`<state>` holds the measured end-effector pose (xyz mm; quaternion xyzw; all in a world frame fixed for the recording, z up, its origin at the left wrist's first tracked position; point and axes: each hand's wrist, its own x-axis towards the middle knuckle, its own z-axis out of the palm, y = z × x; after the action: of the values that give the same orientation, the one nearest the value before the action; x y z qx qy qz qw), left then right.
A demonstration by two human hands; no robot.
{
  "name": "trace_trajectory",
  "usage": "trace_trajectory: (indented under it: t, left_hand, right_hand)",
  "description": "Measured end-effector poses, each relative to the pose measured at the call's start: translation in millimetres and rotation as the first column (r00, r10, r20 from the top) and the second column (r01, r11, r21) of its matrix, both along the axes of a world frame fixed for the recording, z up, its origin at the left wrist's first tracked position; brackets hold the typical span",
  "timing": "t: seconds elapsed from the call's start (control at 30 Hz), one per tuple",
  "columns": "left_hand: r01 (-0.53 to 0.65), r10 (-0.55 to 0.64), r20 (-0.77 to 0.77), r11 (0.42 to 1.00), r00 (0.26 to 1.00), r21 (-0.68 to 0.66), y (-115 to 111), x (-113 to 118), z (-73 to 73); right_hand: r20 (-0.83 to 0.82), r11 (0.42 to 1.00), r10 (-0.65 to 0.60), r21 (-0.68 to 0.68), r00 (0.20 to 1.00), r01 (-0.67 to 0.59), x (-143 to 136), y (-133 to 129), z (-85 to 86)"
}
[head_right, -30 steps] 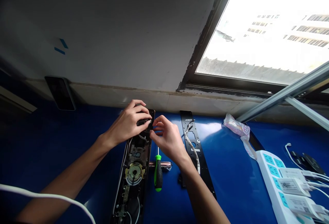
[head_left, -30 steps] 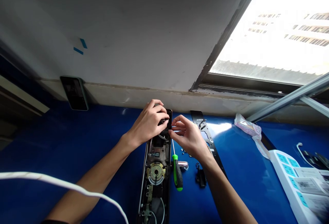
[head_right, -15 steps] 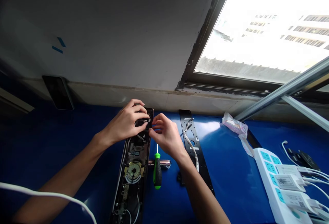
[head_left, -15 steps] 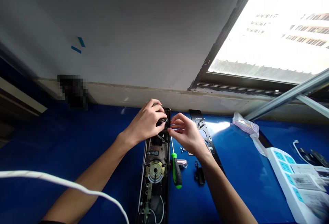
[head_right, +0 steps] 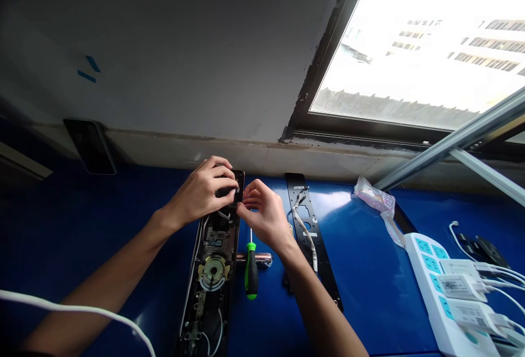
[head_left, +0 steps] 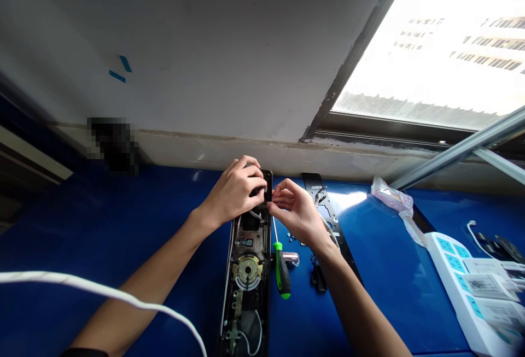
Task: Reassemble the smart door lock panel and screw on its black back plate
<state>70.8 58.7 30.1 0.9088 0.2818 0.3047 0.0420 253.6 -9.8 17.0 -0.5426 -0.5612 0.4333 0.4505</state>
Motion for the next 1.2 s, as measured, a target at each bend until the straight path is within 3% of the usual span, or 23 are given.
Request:
trace_trajectory:
  t: [0.33, 0.93, 1.2]
  left_hand:
    - [0.040, -0.042, -0.034, 0.997, 0.999, -0.062, -1.2, -4.7, 4.5]
    - [0.029, -0.027, -0.066, 0.999, 0.997, 0.025, 4.1, 0.0, -0.8]
    - [0.025, -0.025, -0.039, 1.000, 0.999, -0.017, 0.2, -4.0, 0.9]
  right_hand:
    - [-0.058, 0.999, 0.002, -0.032, 0.998, -0.004, 2.5, -1.2, -0.5]
    - [-0.080, 1.000, -0.014, 0.023, 0.997, 0.015, 0.3, -2.0, -5.7]
    - [-0.040, 0.999, -0.004, -0.041, 0.999, 0.002, 6.4, -5.8, 0.2]
